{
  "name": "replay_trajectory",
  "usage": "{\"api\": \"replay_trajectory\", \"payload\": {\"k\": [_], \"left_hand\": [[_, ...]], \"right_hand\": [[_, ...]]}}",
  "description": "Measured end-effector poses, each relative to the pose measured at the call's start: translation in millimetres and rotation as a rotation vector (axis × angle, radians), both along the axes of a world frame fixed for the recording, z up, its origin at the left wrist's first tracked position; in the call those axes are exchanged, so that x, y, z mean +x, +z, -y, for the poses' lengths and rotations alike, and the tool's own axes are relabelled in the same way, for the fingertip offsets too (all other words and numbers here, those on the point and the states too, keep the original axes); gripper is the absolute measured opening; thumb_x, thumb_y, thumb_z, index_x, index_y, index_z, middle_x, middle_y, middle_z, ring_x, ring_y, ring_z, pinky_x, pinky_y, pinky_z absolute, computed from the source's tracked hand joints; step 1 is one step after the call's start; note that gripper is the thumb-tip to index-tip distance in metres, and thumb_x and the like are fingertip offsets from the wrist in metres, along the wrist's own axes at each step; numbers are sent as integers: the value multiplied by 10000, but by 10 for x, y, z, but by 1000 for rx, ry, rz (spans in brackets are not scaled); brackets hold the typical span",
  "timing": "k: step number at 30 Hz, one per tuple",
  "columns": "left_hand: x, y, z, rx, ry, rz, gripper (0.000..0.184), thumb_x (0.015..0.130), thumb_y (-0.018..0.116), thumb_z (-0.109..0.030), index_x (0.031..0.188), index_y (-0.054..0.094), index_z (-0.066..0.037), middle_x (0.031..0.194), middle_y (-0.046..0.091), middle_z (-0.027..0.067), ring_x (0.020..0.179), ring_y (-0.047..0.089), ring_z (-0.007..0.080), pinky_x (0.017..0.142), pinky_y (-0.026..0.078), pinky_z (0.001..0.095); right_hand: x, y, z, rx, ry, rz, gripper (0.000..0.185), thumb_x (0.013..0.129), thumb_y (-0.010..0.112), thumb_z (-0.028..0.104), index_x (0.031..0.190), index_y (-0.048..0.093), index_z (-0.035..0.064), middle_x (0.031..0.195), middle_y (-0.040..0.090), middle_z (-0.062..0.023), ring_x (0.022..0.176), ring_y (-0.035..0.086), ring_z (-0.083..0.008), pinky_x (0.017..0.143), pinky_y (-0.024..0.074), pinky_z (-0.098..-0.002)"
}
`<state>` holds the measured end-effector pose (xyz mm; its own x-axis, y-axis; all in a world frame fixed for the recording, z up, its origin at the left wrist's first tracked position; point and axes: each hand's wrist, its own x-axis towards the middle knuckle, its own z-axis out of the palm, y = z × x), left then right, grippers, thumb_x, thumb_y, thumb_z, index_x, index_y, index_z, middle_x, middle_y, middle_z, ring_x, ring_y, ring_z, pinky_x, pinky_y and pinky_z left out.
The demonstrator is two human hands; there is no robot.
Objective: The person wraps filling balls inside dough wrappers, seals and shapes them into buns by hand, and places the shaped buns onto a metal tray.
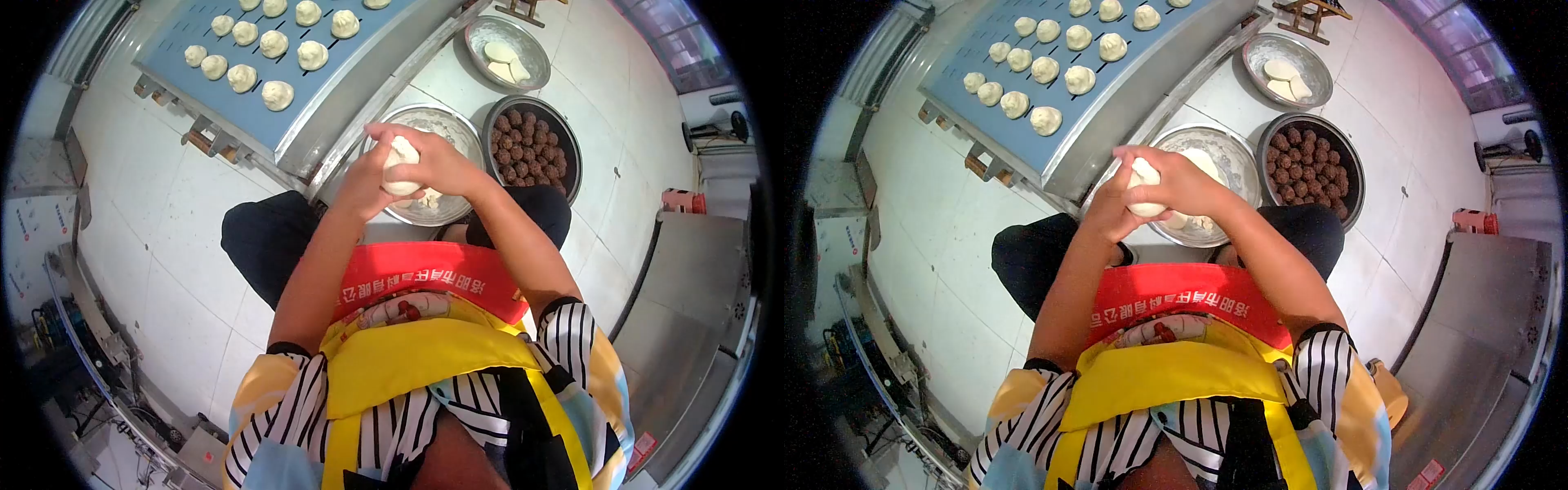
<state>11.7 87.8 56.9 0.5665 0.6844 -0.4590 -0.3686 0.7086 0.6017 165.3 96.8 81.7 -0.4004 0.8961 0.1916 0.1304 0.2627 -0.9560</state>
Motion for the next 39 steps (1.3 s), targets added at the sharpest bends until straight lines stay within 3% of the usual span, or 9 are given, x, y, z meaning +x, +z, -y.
{"api": "replay_trajectory", "payload": {"k": [5, 11, 15, 18, 25, 29, 32, 35, 39], "left_hand": [[142, -366, 25, 352, 220, -198, 631, 922, 435, -571, 1325, 390, -88, 1260, 500, 144, 1162, 516, 274, 913, 467, 509], [56, 59, 68, 48, 109, -63, 559, 927, 510, -494, 1241, 444, -37, 1120, 556, 127, 1028, 606, 258, 780, 576, 444], [261, -330, 94, 84, 387, 74, 602, 906, 496, -564, 1213, 463, -47, 1151, 540, 142, 1040, 601, 282, 788, 567, 484], [34, -35, 61, 45, 52, 9, 619, 901, 487, -586, 1219, 466, -55, 1165, 535, 129, 1070, 584, 268, 827, 544, 478], [256, -147, 169, 98, 395, -5, 711, 908, 461, -594, 1368, 322, -71, 1268, 496, 158, 1151, 540, 299, 912, 477, 521], [68, 89, 120, 18, 67, -79, 660, 912, 475, -572, 1335, 343, -82, 1250, 494, 142, 1134, 547, 295, 907, 481, 506], [182, -167, 106, 68, 266, 68, 652, 900, 498, -569, 1310, 359, -81, 1244, 490, 158, 1100, 566, 312, 822, 523, 541], [98, -260, 101, 113, 187, 0, 649, 917, 454, -575, 1309, 367, -65, 1255, 489, 160, 1130, 549, 309, 844, 515, 531], [114, 108, 127, 86, 159, -68, 624, 939, 410, -564, 1304, 386, -59, 1262, 495, 155, 1130, 554, 299, 843, 528, 470]], "right_hand": [[-26, -53, -45, -179, -83, 247, 437, 835, 686, 311, 1152, 623, 18, 1020, 673, -88, 927, 612, -138, 824, 494, -284], [68, -120, -10, -281, 74, 126, 409, 836, 690, 297, 1122, 637, 9, 1038, 671, -98, 951, 612, -139, 842, 487, -287], [-64, -189, 42, -35, -193, 119, 436, 778, 714, 398, 945, 675, -3, 820, 668, -169, 722, 651, -218, 670, 497, -337], [-25, -103, 49, -36, -67, 23, 364, 826, 691, 330, 1008, 672, 16, 861, 677, -95, 782, 621, -145, 715, 498, -299], [-30, -135, 28, -175, -48, 188, 462, 795, 712, 294, 1169, 619, 41, 966, 674, -88, 842, 613, -145, 781, 497, -280], [33, -79, 36, -223, 68, 144, 417, 810, 691, 275, 1148, 628, 40, 946, 675, -89, 845, 613, -137, 787, 498, -276], [-14, -97, -20, -203, -22, 427, 527, 797, 685, 209, 1280, 544, 53, 1068, 653, -94, 900, 604, -123, 794, 497, -274], [-31, 29, 49, -155, 67, -64, 396, 801, 716, 270, 1114, 653, 36, 955, 683, -69, 838, 613, -124, 784, 497, -280], [42, -42, -22, -416, 114, 191, 524, 782, 701, 191, 1267, 560, 54, 1098, 636, -60, 956, 587, -132, 868, 468, -277]]}}
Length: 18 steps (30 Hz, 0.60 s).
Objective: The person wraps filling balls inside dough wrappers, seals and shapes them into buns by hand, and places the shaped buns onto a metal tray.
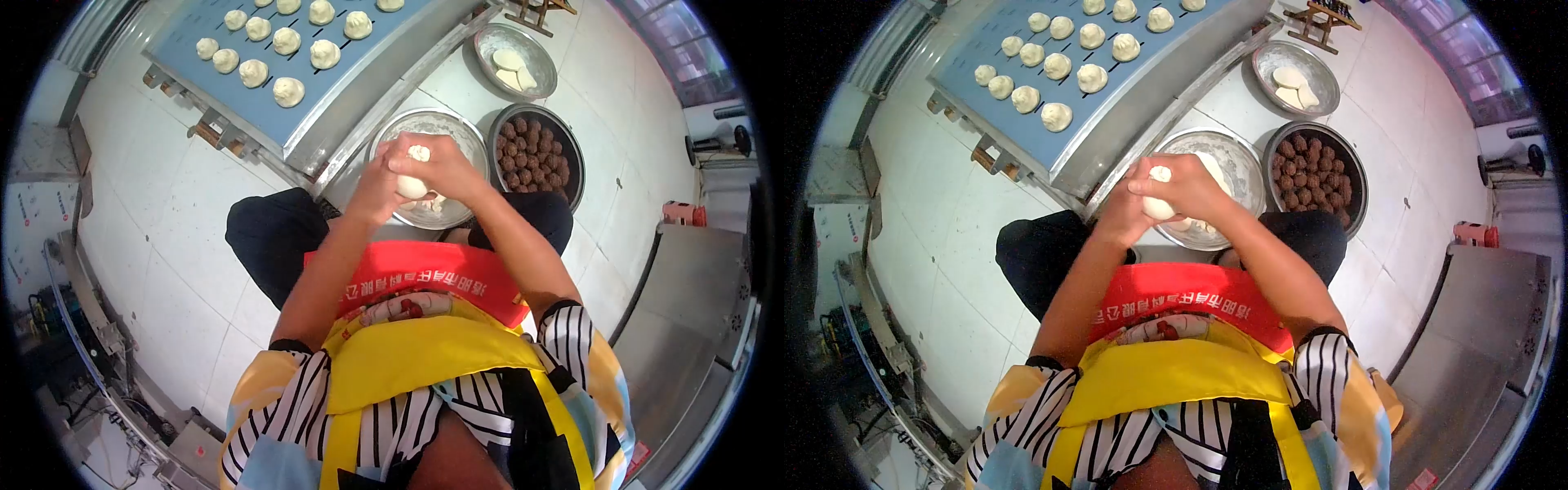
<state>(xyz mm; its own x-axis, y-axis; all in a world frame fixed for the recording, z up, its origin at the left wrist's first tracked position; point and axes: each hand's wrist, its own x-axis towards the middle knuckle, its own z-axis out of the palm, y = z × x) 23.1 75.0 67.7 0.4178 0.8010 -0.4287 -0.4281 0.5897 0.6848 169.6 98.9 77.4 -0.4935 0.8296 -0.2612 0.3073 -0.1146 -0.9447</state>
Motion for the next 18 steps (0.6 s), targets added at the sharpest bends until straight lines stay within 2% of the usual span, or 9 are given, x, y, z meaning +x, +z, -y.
{"api": "replay_trajectory", "payload": {"k": [2, 3, 6, 7, 10, 11, 14, 17, 18], "left_hand": [[122, -247, 9, 1, 224, 127, 609, 949, 411, -541, 1307, 381, -50, 1261, 494, 159, 1081, 587, 306, 754, 577, 454], [142, -341, 27, 36, 274, 115, 610, 954, 392, -544, 1315, 386, -53, 1268, 494, 155, 1080, 589, 299, 750, 578, 461], [-110, -175, -14, -13, -23, 46, 549, 932, 466, -538, 1257, 417, -98, 1182, 531, 119, 1041, 600, 271, 758, 559, 494], [-128, -192, -50, -1, -113, -40, 560, 937, 447, -548, 1283, 405, -110, 1207, 515, 120, 1085, 573, 266, 797, 537, 508], [83, -191, 32, -31, 203, 68, 563, 933, 468, -533, 1297, 403, -109, 1196, 519, 126, 1058, 587, 270, 783, 548, 493], [156, -181, 64, -45, 291, 131, 571, 932, 461, -544, 1303, 408, -112, 1208, 515, 122, 1080, 571, 261, 793, 545, 481], [176, -86, 101, 35, 250, -53, 637, 936, 377, -604, 1339, 382, -110, 1309, 460, 125, 1204, 491, 266, 941, 441, 531], [-68, -165, -32, -2, -106, -15, 664, 926, 383, -620, 1368, 340, -126, 1379, 379, 123, 1264, 425, 262, 966, 414, 538], [-13, -179, -11, 8, -10, 0, 681, 919, 387, -628, 1369, 334, -120, 1369, 390, 128, 1241, 450, 265, 939, 440, 531]], "right_hand": [[-48, -64, -24, 226, -27, 54, 522, 787, 700, 187, 1270, 559, 49, 1088, 637, -64, 950, 590, -130, 861, 473, -275], [-65, -96, -2, 328, -45, 80, 521, 790, 699, 185, 1272, 558, 47, 1083, 638, -66, 948, 591, -129, 858, 475, -274], [-56, 37, 47, 159, 5, -242, 385, 810, 711, 241, 1123, 653, 24, 973, 671, -79, 888, 607, -132, 819, 488, -278], [-39, 6, 26, 184, 25, -224, 387, 810, 713, 265, 1103, 662, 17, 971, 668, -88, 892, 607, -140, 816, 490, -282], [-85, -80, 4, 164, -123, -23, 440, 815, 707, 256, 1178, 623, 23, 1057, 652, -93, 938, 601, -151, 842, 486, -288], [-127, -58, 24, 300, -186, 23, 413, 829, 696, 264, 1166, 633, 34, 1052, 653, -94, 923, 605, -148, 832, 491, -293], [-119, -80, -3, 556, -141, -173, 321, 843, 685, 284, 1042, 682, 32, 982, 674, -108, 878, 615, -145, 803, 495, -300], [-16, -25, -15, 111, -34, -178, 331, 845, 683, 296, 1049, 678, 36, 1004, 675, -113, 897, 620, -151, 816, 488, -298], [-26, -26, -18, 143, -77, -84, 334, 847, 681, 294, 1059, 674, 36, 1018, 674, -114, 920, 617, -153, 831, 482, -295]]}}
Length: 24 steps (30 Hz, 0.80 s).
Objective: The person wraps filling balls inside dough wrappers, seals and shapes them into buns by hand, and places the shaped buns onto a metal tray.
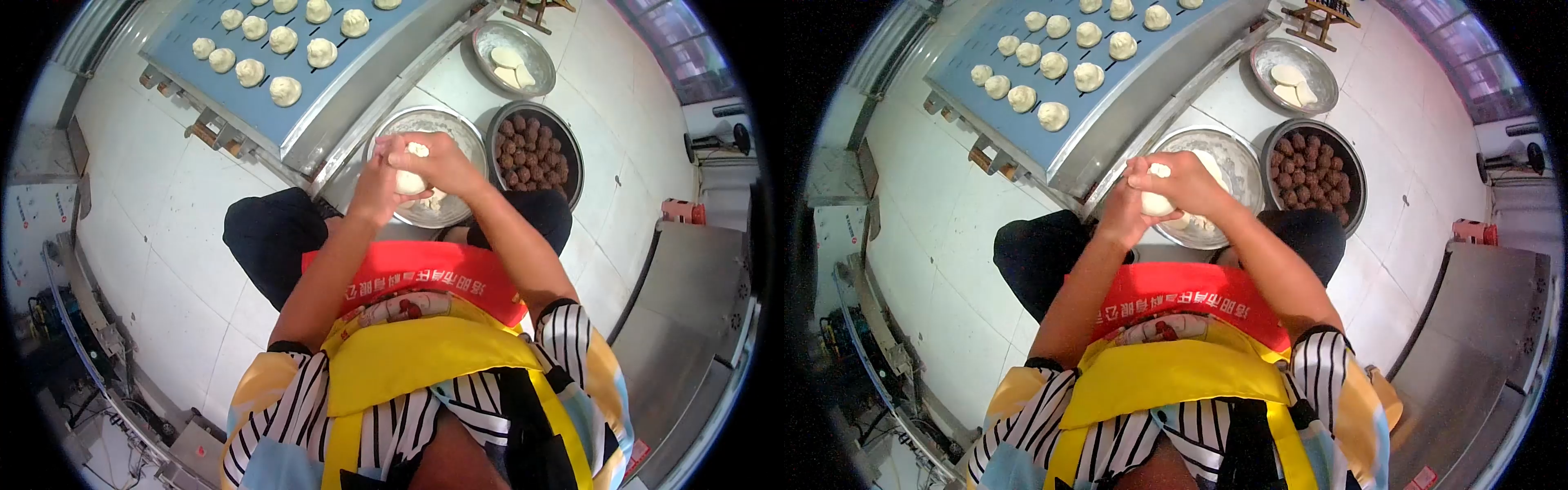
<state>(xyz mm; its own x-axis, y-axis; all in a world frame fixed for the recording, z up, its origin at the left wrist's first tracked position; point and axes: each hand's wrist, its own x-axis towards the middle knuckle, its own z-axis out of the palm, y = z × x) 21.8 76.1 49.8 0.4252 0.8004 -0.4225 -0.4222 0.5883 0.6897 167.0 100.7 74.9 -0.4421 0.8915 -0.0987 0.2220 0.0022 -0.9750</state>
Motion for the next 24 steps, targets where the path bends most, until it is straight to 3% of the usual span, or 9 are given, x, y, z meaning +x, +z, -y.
{"api": "replay_trajectory", "payload": {"k": [2, 5, 6, 8, 12, 15, 18, 19, 24], "left_hand": [[146, 30, 73, 20, 196, 25, 715, 906, 395, -645, 1372, 321, -108, 1349, 412, 138, 1194, 500, 270, 887, 490, 517], [155, 72, 95, -39, 262, -43, 662, 905, 422, -628, 1326, 392, -117, 1236, 497, 136, 1066, 583, 282, 778, 560, 475], [119, 59, 74, -40, 183, -73, 661, 905, 416, -631, 1321, 396, -117, 1220, 508, 137, 1045, 594, 284, 764, 564, 474], [-4, 60, 3, -40, 24, -132, 659, 907, 403, -637, 1312, 404, -117, 1187, 531, 139, 1003, 616, 287, 738, 571, 473], [72, -22, -19, -16, 173, -35, 647, 923, 384, -619, 1235, 439, -54, 1119, 566, 132, 962, 634, 261, 676, 584, 420], [-2, -126, -60, 94, 269, -141, 573, 953, 384, -553, 1146, 485, -23, 1029, 591, 124, 907, 634, 222, 708, 569, 386], [22, -164, -79, 244, 410, -248, 486, 983, 379, -472, 1068, 518, -13, 965, 599, 118, 846, 616, 185, 726, 527, 329], [8, -193, -80, 329, 375, -351, 536, 980, 338, -519, 1124, 524, -37, 983, 589, 103, 872, 622, 187, 680, 549, 333], [35, -419, -106, 497, 445, -533, 567, 976, 319, -542, 1142, 513, -36, 992, 593, 109, 887, 626, 197, 704, 550, 346]], "right_hand": [[-72, -31, 19, 52, -99, 176, 342, 850, 678, 290, 1079, 667, 37, 1046, 671, -116, 967, 612, -157, 862, 472, -289], [-110, -93, 38, 318, -72, -43, 315, 857, 668, 282, 1034, 682, 21, 1011, 678, -123, 999, 613, -188, 891, 462, -305], [-97, -124, 34, 406, -42, -116, 309, 857, 667, 280, 1017, 687, 17, 1006, 680, -128, 1007, 612, -199, 899, 458, -314], [-53, -244, 44, 297, -79, 39, 347, 845, 671, 281, 1076, 665, 22, 1048, 670, -135, 1045, 598, -232, 934, 439, -338], [-84, -174, -6, 224, -63, 52, 512, 821, 685, 333, 1235, 577, 54, 1101, 654, -147, 1073, 596, -283, 975, 421, -361], [-9, -61, -57, 964, -220, 374, 649, 734, 714, 481, 1216, 559, 76, 1001, 658, -182, 930, 648, -324, 806, 503, -388], [-16, 175, 145, 629, -208, 630, 648, 712, 695, 543, 1171, 559, 106, 874, 660, -149, 813, 650, -327, 703, 508, -406], [-63, 165, 171, 656, -217, 652, 497, 743, 682, 496, 1015, 578, 93, 788, 645, -106, 685, 629, -328, 591, 494, -396], [-60, 28, 74, 921, -210, 543, 295, 823, 637, 363, 812, 536, 87, 667, 573, -89, 580, 595, -292, 500, 462, -383]]}}
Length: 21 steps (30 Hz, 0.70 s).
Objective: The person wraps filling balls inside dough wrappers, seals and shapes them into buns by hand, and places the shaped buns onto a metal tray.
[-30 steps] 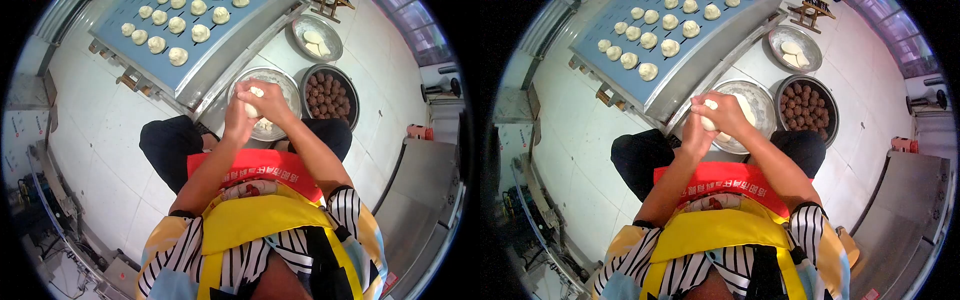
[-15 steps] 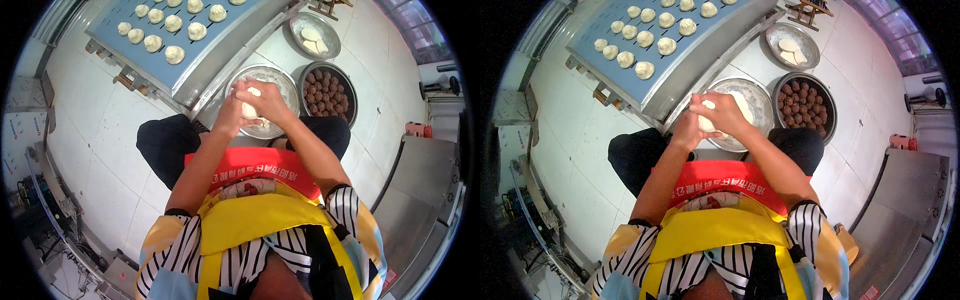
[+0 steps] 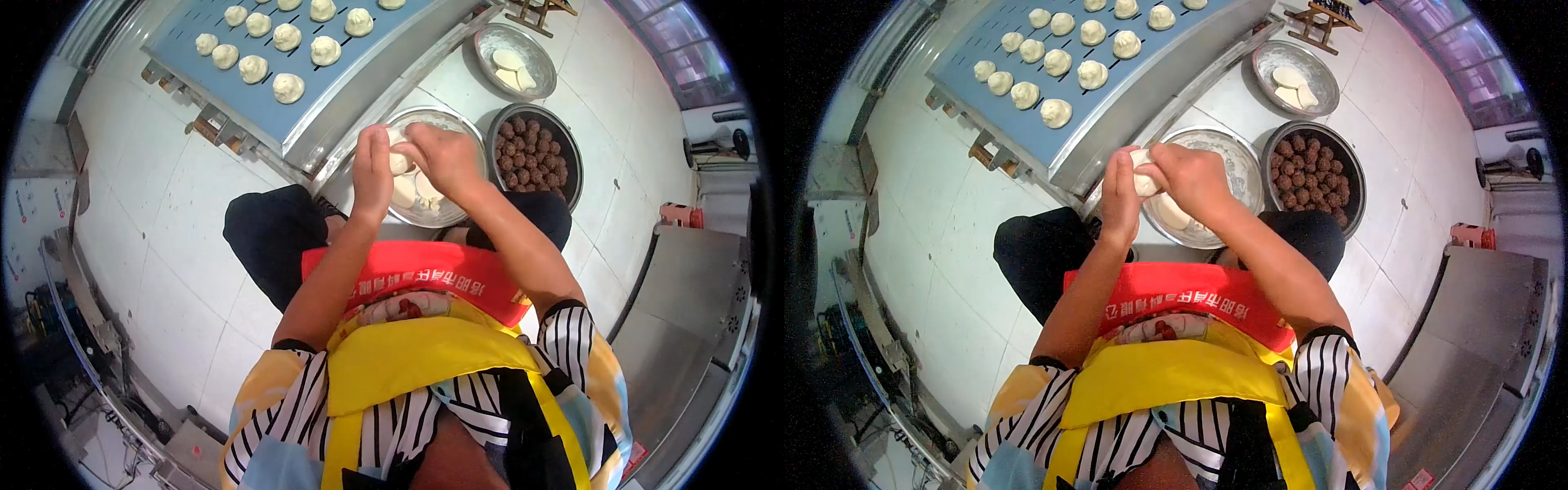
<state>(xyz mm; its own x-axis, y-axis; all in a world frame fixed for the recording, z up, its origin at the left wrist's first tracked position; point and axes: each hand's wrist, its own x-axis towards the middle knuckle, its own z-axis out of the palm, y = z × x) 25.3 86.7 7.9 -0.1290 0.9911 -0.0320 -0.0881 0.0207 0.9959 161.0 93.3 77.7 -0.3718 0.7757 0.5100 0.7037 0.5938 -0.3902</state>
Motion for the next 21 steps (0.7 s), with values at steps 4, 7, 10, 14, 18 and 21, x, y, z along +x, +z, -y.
{"api": "replay_trajectory", "payload": {"k": [4, 7, 10, 14, 18, 21], "left_hand": [[-198, 245, -15, -467, -160, 698, 646, 944, 281, -630, 1187, 504, -75, 1052, 611, 139, 923, 639, 218, 696, 554, 360], [-344, 92, -58, -549, -930, 1110, 680, 922, 256, -670, 1247, 492, -122, 1110, 623, 154, 924, 646, 211, 693, 559, 364], [-246, -6, -2, -279, -811, 1018, 662, 929, 269, -653, 1299, 435, -130, 1227, 548, 172, 1032, 601, 241, 712, 547, 380], [-107, 463, 92, -67, -377, 564, 682, 923, 289, -652, 1327, 373, -110, 1315, 448, 176, 1129, 529, 296, 841, 524, 424], [-311, 354, -29, -497, -728, 1140, 697, 916, 288, -669, 1315, 399, -109, 1203, 536, 147, 972, 619, 280, 726, 556, 350], [-284, -6, -207, -397, -905, 1265, 570, 931, 448, -554, 1268, 472, -95, 1199, 540, 133, 978, 615, 272, 722, 551, 324]], "right_hand": [[113, 38, -90, 65, 196, -29, 247, 843, 623, 287, 750, 513, 87, 627, 532, -83, 578, 586, -294, 494, 452, -399], [129, 146, -122, 98, 264, 59, 210, 837, 627, 258, 782, 526, 82, 655, 545, -86, 596, 588, -304, 513, 462, -401], [214, 226, -196, 85, 176, -2, 177, 836, 623, 234, 818, 540, 79, 687, 558, -94, 608, 589, -314, 528, 470, -400], [240, 258, -195, 49, 206, -13, 163, 837, 612, 215, 858, 537, 72, 714, 564, -105, 667, 601, -312, 577, 480, -398], [199, 387, -207, 34, 395, 98, 152, 818, 619, 187, 878, 542, 70, 719, 553, -97, 666, 592, -305, 583, 477, -400], [180, 369, -203, 18, 272, 18, 136, 837, 610, 187, 881, 556, 71, 726, 562, -111, 675, 600, -318, 578, 478, -396]]}}
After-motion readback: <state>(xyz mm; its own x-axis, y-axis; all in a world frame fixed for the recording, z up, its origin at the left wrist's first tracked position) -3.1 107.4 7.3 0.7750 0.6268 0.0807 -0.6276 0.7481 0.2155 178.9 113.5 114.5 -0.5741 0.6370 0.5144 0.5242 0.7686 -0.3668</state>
